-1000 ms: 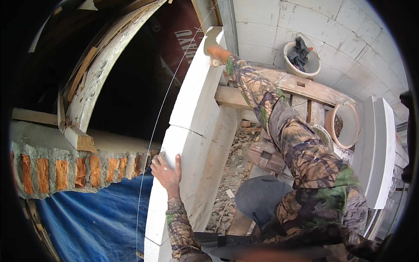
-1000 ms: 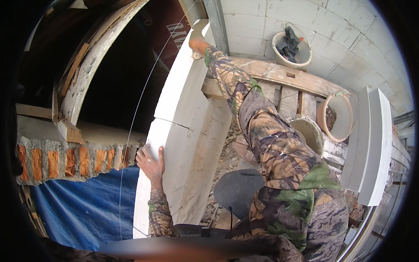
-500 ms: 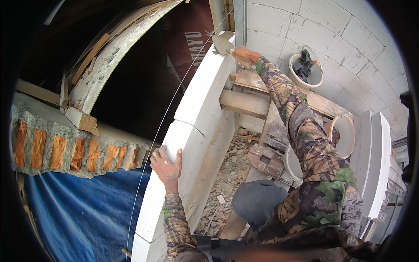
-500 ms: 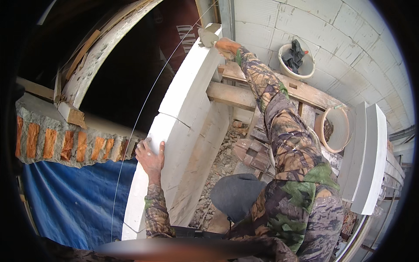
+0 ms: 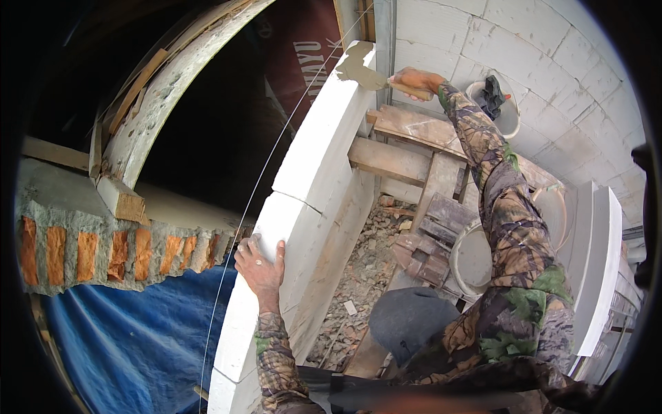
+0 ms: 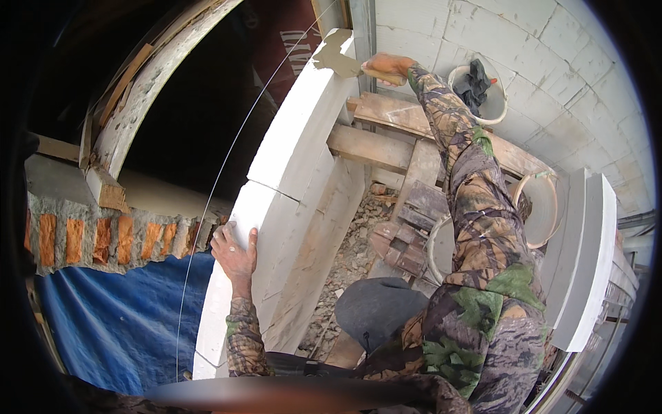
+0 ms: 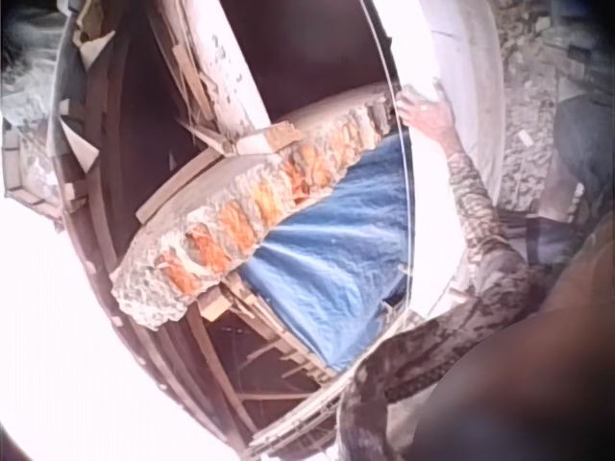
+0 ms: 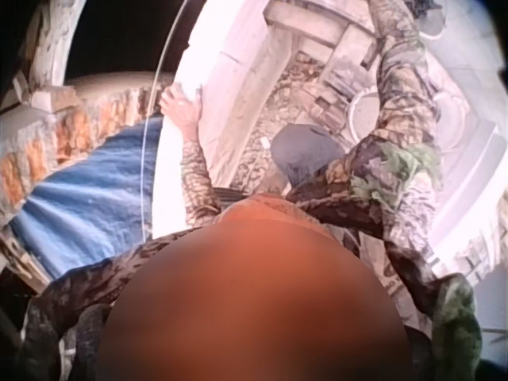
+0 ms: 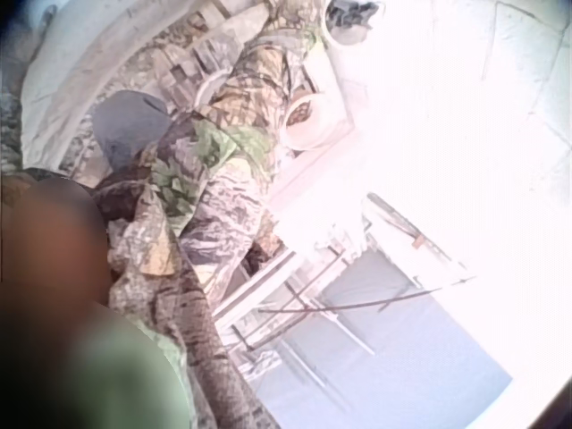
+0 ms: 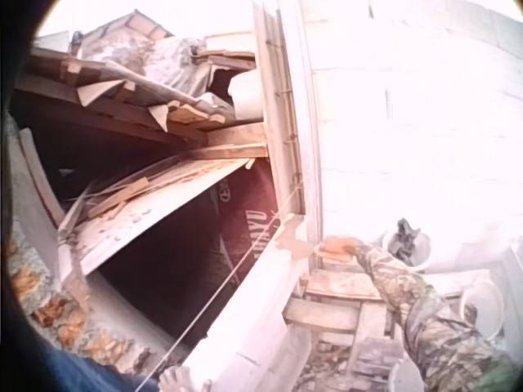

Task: The person cuts a white insulation panel with a hand saw, then applies mortar from a bucket using a trowel to a curved wall section. They place the cut panel into the wall and continue applying mortar to secure it.

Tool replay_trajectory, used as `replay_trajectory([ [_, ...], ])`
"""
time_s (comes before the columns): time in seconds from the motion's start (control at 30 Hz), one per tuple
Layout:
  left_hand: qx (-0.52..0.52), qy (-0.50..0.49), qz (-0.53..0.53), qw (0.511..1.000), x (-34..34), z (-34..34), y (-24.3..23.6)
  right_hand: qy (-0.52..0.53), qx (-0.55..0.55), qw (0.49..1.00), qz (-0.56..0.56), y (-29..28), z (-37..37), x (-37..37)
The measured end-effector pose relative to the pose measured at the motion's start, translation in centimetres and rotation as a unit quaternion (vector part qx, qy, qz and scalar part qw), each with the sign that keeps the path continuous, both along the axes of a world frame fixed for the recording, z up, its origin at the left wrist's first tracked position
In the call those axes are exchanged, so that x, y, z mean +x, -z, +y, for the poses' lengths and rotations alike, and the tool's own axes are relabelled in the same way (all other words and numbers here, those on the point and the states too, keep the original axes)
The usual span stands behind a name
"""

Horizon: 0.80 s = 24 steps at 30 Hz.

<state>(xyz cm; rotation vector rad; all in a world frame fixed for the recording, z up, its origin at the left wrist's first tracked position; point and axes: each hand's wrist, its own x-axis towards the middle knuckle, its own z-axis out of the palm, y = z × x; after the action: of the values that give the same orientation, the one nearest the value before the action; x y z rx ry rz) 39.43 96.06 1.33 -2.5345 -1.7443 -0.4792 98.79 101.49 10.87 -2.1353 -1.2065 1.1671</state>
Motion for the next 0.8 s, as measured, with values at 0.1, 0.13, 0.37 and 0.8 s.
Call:
replay_trajectory([
  [0.1,-0.006,-0.004,0.009,1.0,0.0,0.1,0.0,-0.003,0.014,0.994,-0.105,-0.1,-3.4,1.1],
  [0.13,0.0,0.001,0.01,1.0,0.0,0.1,0.0,-0.019,0.044,0.988,-0.146,0.2,-4.2,1.3],
  [0.37,0.006,-0.001,0.018,1.0,0.2,-0.1,0.0,-0.041,0.255,0.855,-0.45,9.2,-2.4,-0.6],
  [0.8,0.001,-0.001,0.021,1.0,0.1,0.1,0.1,-0.055,0.239,0.891,-0.383,14.0,-8.3,-6.0],
])
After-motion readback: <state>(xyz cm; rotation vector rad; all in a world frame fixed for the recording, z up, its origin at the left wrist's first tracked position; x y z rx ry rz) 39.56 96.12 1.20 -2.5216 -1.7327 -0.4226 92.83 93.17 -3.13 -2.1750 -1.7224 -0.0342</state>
